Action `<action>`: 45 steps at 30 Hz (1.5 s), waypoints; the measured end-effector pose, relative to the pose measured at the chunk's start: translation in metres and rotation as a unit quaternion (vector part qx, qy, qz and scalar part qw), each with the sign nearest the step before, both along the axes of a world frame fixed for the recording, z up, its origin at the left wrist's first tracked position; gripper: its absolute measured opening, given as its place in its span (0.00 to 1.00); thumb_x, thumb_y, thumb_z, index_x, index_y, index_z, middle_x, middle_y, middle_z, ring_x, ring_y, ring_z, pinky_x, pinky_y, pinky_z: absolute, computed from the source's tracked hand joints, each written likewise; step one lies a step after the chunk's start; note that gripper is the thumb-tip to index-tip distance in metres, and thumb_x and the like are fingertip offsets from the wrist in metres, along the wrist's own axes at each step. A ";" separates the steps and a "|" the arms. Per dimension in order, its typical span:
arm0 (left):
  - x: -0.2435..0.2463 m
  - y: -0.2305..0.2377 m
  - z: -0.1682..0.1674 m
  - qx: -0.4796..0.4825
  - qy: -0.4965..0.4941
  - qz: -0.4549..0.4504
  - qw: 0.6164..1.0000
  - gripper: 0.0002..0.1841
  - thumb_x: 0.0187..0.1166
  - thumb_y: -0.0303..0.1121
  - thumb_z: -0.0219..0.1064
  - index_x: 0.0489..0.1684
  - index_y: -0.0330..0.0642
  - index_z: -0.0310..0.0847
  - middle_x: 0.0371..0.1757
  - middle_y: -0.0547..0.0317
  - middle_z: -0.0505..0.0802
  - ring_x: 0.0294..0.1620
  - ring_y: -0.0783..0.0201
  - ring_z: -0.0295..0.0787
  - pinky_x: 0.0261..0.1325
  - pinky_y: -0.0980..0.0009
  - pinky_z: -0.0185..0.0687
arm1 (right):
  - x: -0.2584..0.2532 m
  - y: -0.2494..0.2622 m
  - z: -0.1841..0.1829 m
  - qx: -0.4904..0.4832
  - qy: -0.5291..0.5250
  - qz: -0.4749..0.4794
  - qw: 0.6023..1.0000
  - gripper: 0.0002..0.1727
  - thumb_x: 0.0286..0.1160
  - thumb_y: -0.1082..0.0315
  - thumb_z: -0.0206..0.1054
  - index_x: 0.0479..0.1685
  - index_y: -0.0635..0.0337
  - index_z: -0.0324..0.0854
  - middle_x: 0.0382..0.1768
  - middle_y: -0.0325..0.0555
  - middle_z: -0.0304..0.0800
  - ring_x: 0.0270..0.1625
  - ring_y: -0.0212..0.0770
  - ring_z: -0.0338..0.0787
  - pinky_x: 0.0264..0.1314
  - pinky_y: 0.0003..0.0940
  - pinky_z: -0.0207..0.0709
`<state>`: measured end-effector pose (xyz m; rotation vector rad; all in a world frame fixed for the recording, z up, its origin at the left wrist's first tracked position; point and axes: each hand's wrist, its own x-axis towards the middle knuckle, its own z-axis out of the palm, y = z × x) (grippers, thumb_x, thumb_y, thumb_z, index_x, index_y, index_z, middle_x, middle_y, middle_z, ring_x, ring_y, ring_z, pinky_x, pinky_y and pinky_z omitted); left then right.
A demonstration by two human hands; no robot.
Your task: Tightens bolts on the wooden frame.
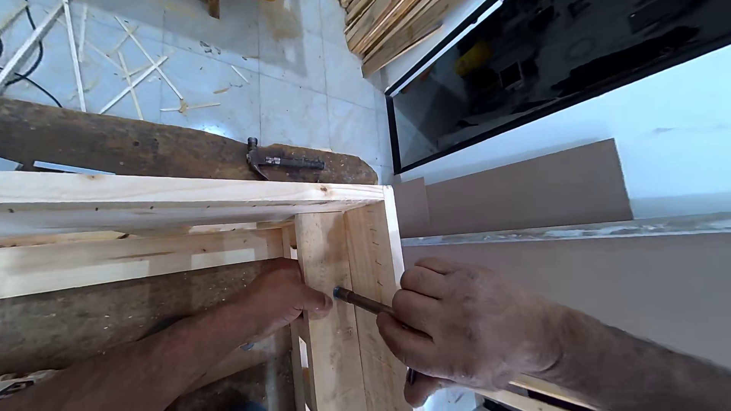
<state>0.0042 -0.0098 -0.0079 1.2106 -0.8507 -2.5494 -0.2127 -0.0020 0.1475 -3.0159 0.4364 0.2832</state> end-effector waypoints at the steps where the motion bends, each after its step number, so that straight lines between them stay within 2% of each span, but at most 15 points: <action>1: 0.000 0.000 0.000 0.000 0.000 0.000 1.000 0.15 0.65 0.20 0.79 0.49 0.32 0.84 0.45 0.47 0.95 0.45 0.58 0.95 0.49 0.65 0.93 | 0.001 0.006 -0.005 -0.024 -0.021 -0.028 0.999 0.32 0.84 0.33 0.51 0.35 0.54 0.79 0.19 0.37 0.67 0.22 0.42 0.71 0.22 0.36 0.61; 3: 0.000 0.000 0.002 0.002 -0.010 -0.003 1.000 0.16 0.65 0.20 0.79 0.50 0.33 0.84 0.45 0.48 0.95 0.45 0.58 0.95 0.50 0.65 0.92 | 0.014 0.024 -0.017 -0.078 -0.065 -0.174 0.980 0.35 0.89 0.34 0.43 0.30 0.54 0.78 0.16 0.39 0.68 0.18 0.42 0.73 0.17 0.36 0.62; 4: 0.000 0.000 0.002 0.002 -0.016 -0.008 1.000 0.16 0.66 0.21 0.79 0.51 0.33 0.83 0.46 0.48 0.95 0.46 0.58 0.95 0.50 0.64 0.93 | 0.029 0.037 -0.023 -0.103 -0.084 -0.293 0.947 0.36 0.91 0.36 0.42 0.27 0.54 0.79 0.16 0.41 0.72 0.18 0.42 0.77 0.16 0.36 0.67; 6: 0.000 0.000 0.002 -0.004 -0.021 -0.001 1.000 0.16 0.65 0.21 0.79 0.50 0.34 0.84 0.44 0.49 0.95 0.43 0.59 0.95 0.48 0.65 0.92 | 0.072 0.055 -0.028 -0.151 -0.089 -0.549 0.817 0.36 0.90 0.39 0.46 0.20 0.54 0.83 0.15 0.40 0.78 0.19 0.39 0.83 0.16 0.36 0.73; 8: 0.000 0.001 0.002 -0.009 -0.024 0.005 1.000 0.14 0.64 0.20 0.79 0.46 0.33 0.85 0.41 0.49 0.95 0.41 0.59 0.94 0.46 0.65 0.92 | 0.110 0.059 -0.029 -0.186 -0.062 -0.701 0.686 0.34 0.88 0.40 0.50 0.16 0.52 0.80 0.13 0.36 0.76 0.16 0.36 0.81 0.13 0.35 0.69; 10: 0.001 0.004 0.001 -0.020 -0.014 0.012 1.000 0.12 0.63 0.18 0.77 0.44 0.32 0.86 0.40 0.48 0.95 0.40 0.59 0.94 0.44 0.65 0.91 | 0.121 0.060 -0.028 -0.187 -0.043 -0.740 0.645 0.32 0.87 0.40 0.52 0.13 0.49 0.75 0.11 0.34 0.71 0.14 0.35 0.78 0.11 0.35 0.65; 13: 0.001 0.006 0.000 -0.019 0.005 0.021 1.000 0.12 0.64 0.18 0.77 0.45 0.31 0.87 0.40 0.45 0.95 0.40 0.56 0.95 0.45 0.62 0.92 | 0.094 0.068 -0.013 -0.154 -0.106 -0.689 0.700 0.32 0.87 0.38 0.53 0.14 0.47 0.75 0.11 0.30 0.69 0.13 0.30 0.74 0.12 0.32 0.63; 16: 0.002 0.004 0.001 -0.002 0.009 0.021 1.000 0.12 0.65 0.18 0.77 0.46 0.31 0.86 0.42 0.45 0.95 0.42 0.56 0.95 0.47 0.63 0.92 | 0.056 0.073 0.010 -0.114 -0.190 -0.554 0.802 0.33 0.89 0.38 0.48 0.29 0.51 0.87 0.20 0.34 0.82 0.24 0.28 0.81 0.23 0.29 0.72; 19: 0.001 0.004 0.000 0.004 0.010 0.017 1.000 0.13 0.65 0.17 0.77 0.46 0.31 0.86 0.43 0.45 0.95 0.43 0.55 0.95 0.48 0.63 0.93 | 0.030 0.066 0.006 -0.086 -0.162 -0.424 0.887 0.38 0.87 0.32 0.39 0.36 0.51 0.87 0.21 0.37 0.77 0.27 0.34 0.78 0.27 0.32 0.69; 23: 0.001 0.002 -0.003 0.005 0.007 0.016 1.000 0.13 0.63 0.18 0.78 0.46 0.32 0.86 0.44 0.46 0.95 0.44 0.55 0.95 0.48 0.62 0.93 | 0.018 0.051 -0.006 -0.036 -0.097 -0.318 0.942 0.36 0.86 0.35 0.38 0.33 0.53 0.83 0.21 0.38 0.73 0.27 0.38 0.76 0.28 0.34 0.67; 30: 0.002 -0.001 -0.002 0.008 0.014 0.012 1.000 0.15 0.64 0.18 0.78 0.48 0.33 0.85 0.46 0.47 0.95 0.46 0.56 0.95 0.49 0.63 0.93 | 0.012 0.034 -0.008 0.005 -0.059 -0.224 0.973 0.33 0.86 0.38 0.38 0.37 0.53 0.81 0.23 0.39 0.73 0.30 0.41 0.77 0.34 0.36 0.70; 37: 0.002 -0.002 0.002 0.002 -0.006 0.000 1.000 0.16 0.64 0.19 0.78 0.50 0.33 0.84 0.46 0.48 0.95 0.46 0.57 0.95 0.50 0.64 0.93 | 0.005 0.005 0.008 0.047 0.037 -0.067 0.996 0.23 0.80 0.43 0.51 0.42 0.53 0.80 0.30 0.40 0.77 0.40 0.45 0.81 0.47 0.40 0.73; 40: 0.001 -0.002 0.004 0.003 -0.005 0.006 1.000 0.15 0.66 0.18 0.78 0.49 0.33 0.84 0.46 0.48 0.95 0.46 0.58 0.95 0.50 0.64 0.93 | 0.004 -0.009 0.006 0.027 0.039 -0.013 0.999 0.31 0.82 0.32 0.53 0.39 0.51 0.82 0.26 0.37 0.75 0.32 0.43 0.79 0.33 0.37 0.72; 43: 0.001 0.000 0.003 0.001 0.002 0.011 1.000 0.14 0.66 0.19 0.78 0.48 0.33 0.85 0.45 0.47 0.95 0.45 0.56 0.96 0.50 0.63 0.93 | 0.010 0.007 -0.009 -0.027 -0.037 -0.103 0.994 0.35 0.85 0.32 0.48 0.30 0.55 0.81 0.17 0.38 0.70 0.20 0.42 0.74 0.18 0.35 0.63; 45: 0.002 0.000 -0.001 -0.010 0.006 0.010 1.000 0.15 0.64 0.20 0.79 0.48 0.33 0.86 0.45 0.47 0.96 0.45 0.56 0.96 0.50 0.63 0.93 | 0.029 0.039 -0.021 -0.086 -0.075 -0.335 0.935 0.38 0.91 0.36 0.40 0.26 0.55 0.82 0.16 0.40 0.74 0.20 0.41 0.80 0.18 0.35 0.70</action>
